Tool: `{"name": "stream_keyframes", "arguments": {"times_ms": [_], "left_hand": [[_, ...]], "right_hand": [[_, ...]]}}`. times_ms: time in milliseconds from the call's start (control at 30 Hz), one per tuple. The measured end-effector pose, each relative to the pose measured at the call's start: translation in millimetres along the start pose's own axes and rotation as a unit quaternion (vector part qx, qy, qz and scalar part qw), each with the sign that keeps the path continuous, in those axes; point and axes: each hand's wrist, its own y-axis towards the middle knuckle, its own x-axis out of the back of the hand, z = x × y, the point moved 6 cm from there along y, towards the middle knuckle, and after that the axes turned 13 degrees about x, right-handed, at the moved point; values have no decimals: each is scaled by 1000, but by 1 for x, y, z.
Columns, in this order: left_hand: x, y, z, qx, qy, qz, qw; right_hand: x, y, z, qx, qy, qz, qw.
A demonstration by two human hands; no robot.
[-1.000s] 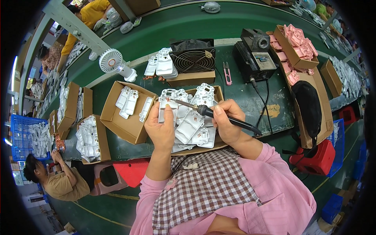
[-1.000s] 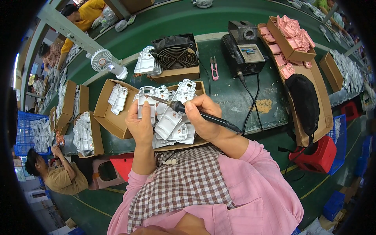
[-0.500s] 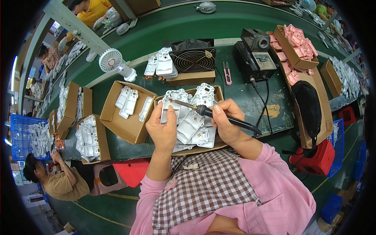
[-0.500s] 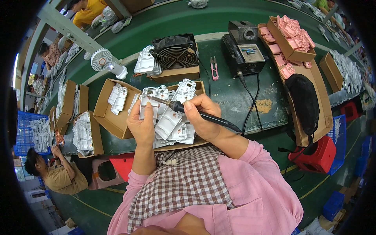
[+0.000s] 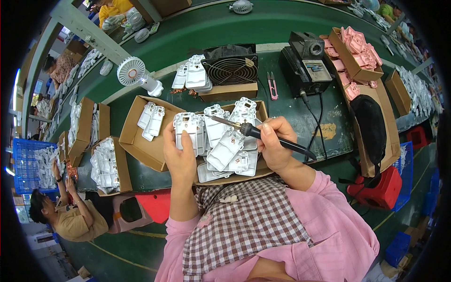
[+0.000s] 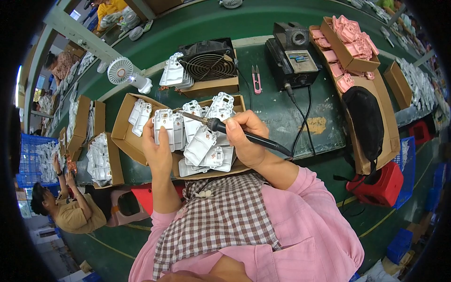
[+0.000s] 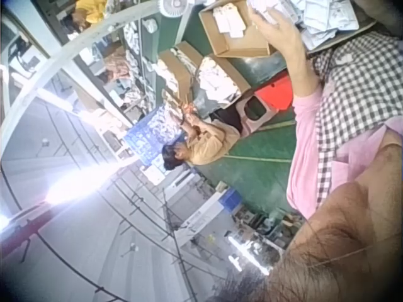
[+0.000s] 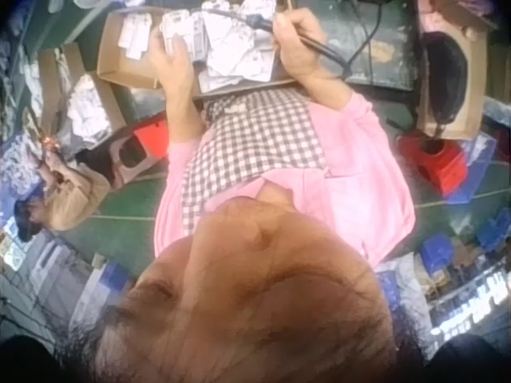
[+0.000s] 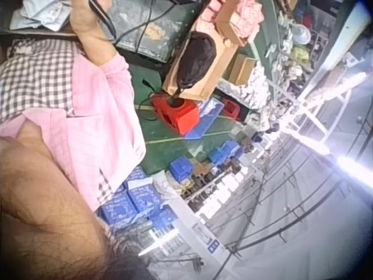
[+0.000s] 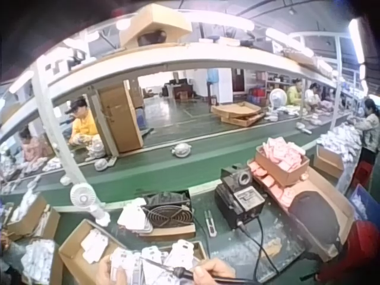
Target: The person solders components on white plastic fan housings with a soldering iron, places the finished pieces into a cardboard box, and picks up a new stack of housings to repeat the process.
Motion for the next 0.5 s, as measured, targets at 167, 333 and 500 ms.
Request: {"name": "stream_keyframes", "arguments": {"times_ms": [167, 333, 500], "left_hand": [[-8, -28, -9, -84, 296, -16, 951], [-9, -41, -2, -85, 367, 24, 926], [21, -47, 2, -49, 202, -35, 978]], "right_hand": [[-2, 2, 0, -8, -8, 2, 1000], [-1, 1, 2, 1, 3, -6, 1000], [3, -1, 3, 2, 1, -18, 1000]]}}
